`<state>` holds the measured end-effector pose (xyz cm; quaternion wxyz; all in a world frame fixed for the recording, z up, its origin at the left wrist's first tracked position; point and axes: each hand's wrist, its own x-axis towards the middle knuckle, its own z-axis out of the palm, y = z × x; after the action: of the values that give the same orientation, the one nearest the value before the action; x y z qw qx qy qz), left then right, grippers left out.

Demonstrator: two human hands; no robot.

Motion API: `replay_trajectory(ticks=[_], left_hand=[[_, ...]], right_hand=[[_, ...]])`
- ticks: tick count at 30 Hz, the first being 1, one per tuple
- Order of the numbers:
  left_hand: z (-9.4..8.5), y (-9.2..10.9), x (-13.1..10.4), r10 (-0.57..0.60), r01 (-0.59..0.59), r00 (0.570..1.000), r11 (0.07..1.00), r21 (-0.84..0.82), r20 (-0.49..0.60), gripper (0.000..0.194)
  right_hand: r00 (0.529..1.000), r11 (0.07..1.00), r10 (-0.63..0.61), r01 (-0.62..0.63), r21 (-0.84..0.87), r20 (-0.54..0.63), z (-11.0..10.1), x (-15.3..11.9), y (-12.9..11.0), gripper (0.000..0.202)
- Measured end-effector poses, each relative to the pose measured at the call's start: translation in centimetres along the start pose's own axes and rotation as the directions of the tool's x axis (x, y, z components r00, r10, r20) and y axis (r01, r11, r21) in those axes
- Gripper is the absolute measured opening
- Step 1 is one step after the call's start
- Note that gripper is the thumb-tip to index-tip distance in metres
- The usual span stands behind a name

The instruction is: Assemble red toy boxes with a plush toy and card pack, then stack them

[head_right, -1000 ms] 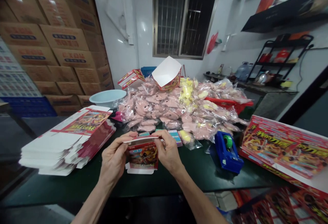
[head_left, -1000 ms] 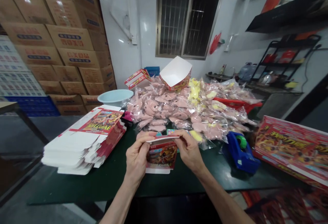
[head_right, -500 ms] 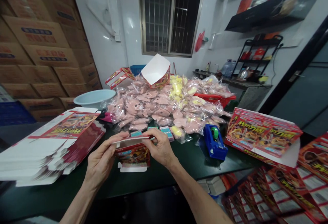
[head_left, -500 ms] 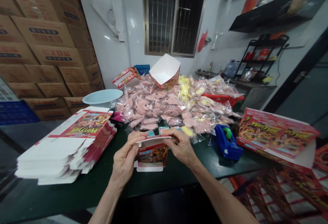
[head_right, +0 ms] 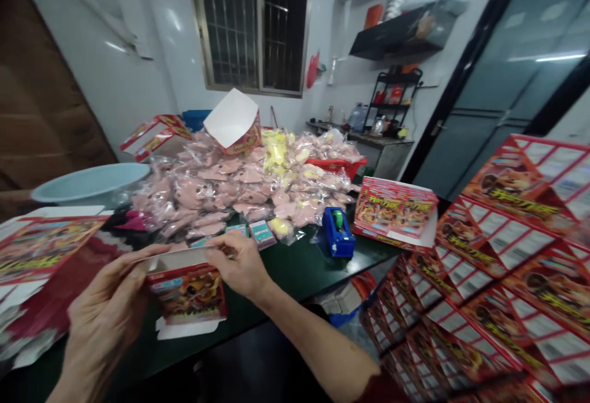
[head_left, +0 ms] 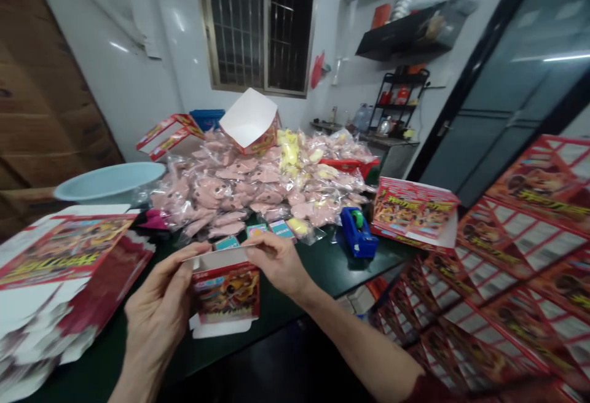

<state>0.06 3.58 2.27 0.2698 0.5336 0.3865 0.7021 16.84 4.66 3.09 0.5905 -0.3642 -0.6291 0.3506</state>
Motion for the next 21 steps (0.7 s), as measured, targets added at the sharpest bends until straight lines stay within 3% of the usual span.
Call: replay_trajectory(ticks=[3,8,11,16,21], left_hand=[[0.1,-0.1,0.0,-0.145,0.145,0.989,0.979,-0.145,0.013,0.009],[-0.1,-0.2,-0.5,-0.111,0.109,0.993,0.991,-0.082,-0.027,0.002],[-0.9,-1.2,-0.5,-0.043,0.049,0.997,0.995,-0.083,0.069,0.005],[-2.5,-2.6,-0.1,0.031,-0.011,0.980,0.995,-0.102,0.195,0.012],[-2.8,-2.0,-0.4,-0.001,0.032,0.969,0.992,-0.123,0.246,0.013]], right_hand=[[0.981,0.968,-0.186,0.173,-0.179,-0.055,0.5,0.2,0.6,0.016],[0.935,0.888,-0.333,0.355,-0.291,0.123,-0.4,0.5,0.1,0.013],[0.941,0.933,-0.257,0.302,-0.199,0.222,-1.3,0.3,-0.6,0.015],[0.979,0.987,-0.043,0.073,-0.146,0.198,-1.3,0.3,-1.3,0.015],[0.960,0.966,-0.038,0.107,-0.236,0.278,-1.2,0.3,-2.7,0.012]])
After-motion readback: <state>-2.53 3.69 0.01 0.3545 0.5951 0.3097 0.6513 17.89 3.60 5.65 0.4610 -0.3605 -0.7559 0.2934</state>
